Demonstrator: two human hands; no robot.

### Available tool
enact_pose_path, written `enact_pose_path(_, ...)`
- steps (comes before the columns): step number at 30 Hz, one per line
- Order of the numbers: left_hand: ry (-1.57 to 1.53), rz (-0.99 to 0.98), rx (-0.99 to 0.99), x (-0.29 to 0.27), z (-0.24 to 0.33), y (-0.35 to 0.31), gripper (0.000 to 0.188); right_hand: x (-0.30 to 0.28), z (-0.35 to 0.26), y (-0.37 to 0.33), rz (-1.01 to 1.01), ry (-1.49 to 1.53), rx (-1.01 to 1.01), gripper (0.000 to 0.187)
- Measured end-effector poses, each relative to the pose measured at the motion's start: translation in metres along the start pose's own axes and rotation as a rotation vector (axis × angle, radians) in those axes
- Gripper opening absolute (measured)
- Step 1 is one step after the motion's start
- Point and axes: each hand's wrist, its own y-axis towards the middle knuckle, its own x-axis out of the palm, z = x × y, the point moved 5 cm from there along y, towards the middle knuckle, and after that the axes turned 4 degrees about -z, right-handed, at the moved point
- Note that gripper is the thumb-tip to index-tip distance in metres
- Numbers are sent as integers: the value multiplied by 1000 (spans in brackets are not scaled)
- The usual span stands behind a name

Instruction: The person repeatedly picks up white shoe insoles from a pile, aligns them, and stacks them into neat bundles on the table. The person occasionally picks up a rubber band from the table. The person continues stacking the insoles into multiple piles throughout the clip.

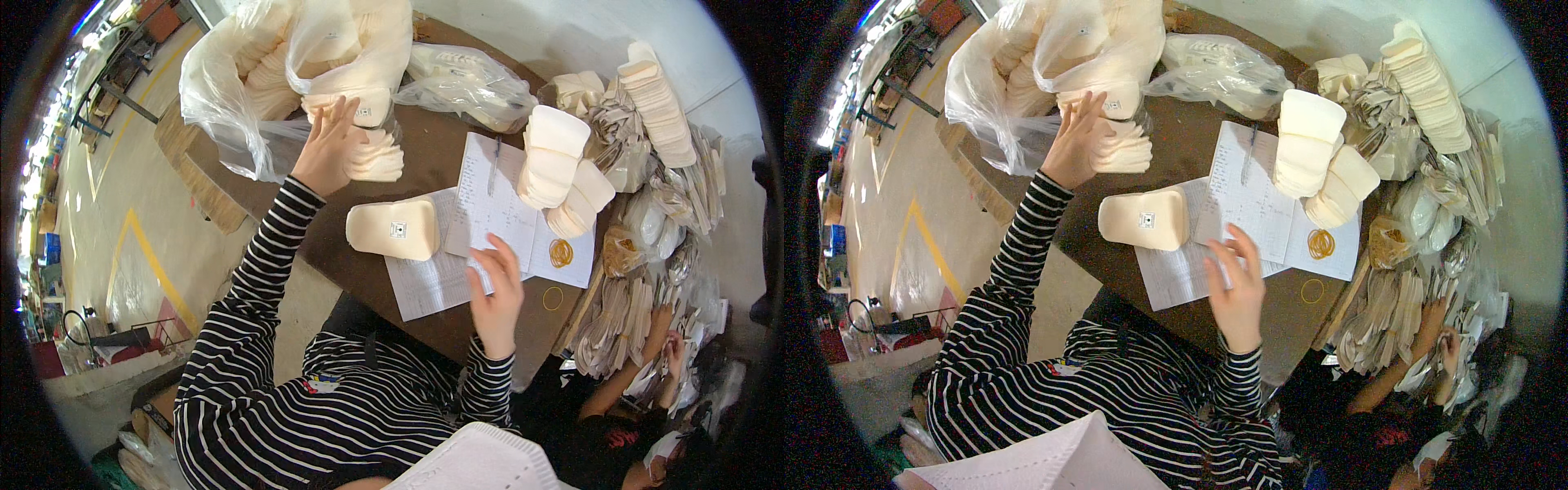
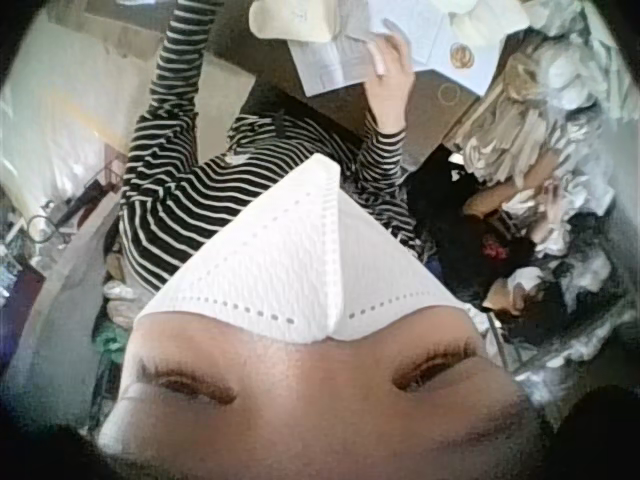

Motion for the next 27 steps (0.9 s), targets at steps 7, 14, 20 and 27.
enact_pose_path(7,-106,-122,16,2,30,-6,47,49,-42,43,-169,-112,-307,72)
enact_pose_path(14,-269,-233,119,10,32,-12,41,111,-10,108,-162,-135,-304,58)
enact_pose_path(20,-423,-128,76,-16,25,-23,78,60,-25,79,67,35,-238,37)
enact_pose_path(27,-914,-247,168,-1,87,-10,80,-6,23,13,195,365,-12,54)
